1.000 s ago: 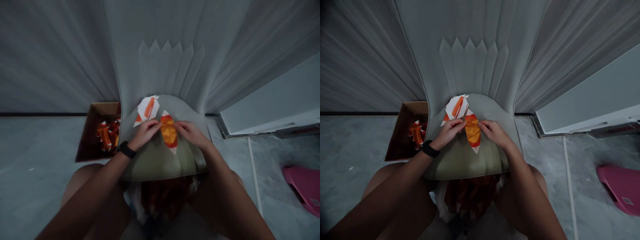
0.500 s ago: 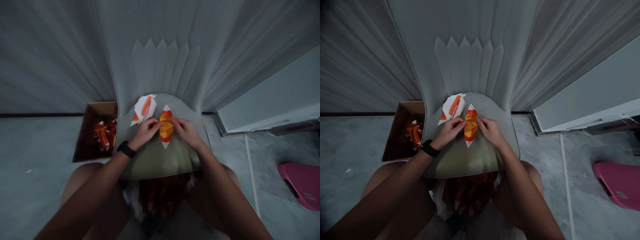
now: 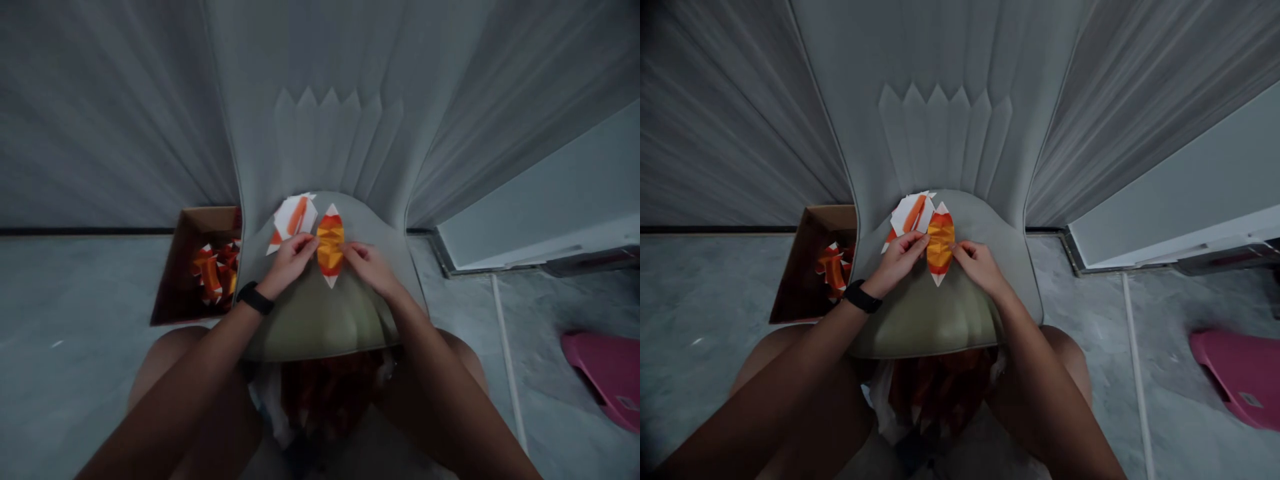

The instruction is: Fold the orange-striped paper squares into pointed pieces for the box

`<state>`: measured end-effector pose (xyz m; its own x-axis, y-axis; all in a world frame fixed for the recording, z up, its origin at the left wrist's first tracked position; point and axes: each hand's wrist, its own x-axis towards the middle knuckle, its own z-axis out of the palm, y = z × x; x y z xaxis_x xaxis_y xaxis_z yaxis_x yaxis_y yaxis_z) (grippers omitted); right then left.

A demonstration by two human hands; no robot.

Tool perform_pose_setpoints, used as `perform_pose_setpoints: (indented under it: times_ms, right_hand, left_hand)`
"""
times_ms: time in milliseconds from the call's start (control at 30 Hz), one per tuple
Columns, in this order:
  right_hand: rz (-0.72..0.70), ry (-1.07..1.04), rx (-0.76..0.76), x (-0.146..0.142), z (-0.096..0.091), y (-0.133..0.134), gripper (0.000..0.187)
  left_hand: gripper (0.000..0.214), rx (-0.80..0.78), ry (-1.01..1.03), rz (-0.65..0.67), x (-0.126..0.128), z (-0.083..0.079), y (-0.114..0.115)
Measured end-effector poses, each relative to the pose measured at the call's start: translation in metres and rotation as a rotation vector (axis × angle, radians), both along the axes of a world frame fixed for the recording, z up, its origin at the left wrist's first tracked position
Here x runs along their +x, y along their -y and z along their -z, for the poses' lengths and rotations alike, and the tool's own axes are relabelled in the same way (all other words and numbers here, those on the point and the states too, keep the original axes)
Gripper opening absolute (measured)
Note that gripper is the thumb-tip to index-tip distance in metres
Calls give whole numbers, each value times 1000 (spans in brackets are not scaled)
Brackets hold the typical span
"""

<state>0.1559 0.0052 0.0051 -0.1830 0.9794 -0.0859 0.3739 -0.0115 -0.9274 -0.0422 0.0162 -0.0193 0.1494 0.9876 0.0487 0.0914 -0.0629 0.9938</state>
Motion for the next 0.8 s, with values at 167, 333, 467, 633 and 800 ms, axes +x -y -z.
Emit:
perform_pose_setpoints:
  times_ms: [167, 333, 467, 633, 800]
  right_hand:
    - [12, 29, 90, -3, 6, 1, 42]
    - [18, 107, 154, 3, 10, -3, 48]
    - [-24, 117, 149, 9, 6, -7, 51]
    - [-50, 61, 109, 10, 1, -8, 50]
    - [-44, 59, 66, 5, -4, -3, 49]
  left_hand:
    - [33, 21, -64, -42, -1, -2, 5]
    - [34, 32, -115, 81, -2, -1, 8]
    - [38, 47, -143, 167, -5, -4, 4]
    - [38, 33, -135, 187, -8, -7, 1]
    - [36, -16, -108, 152, -11, -8, 2]
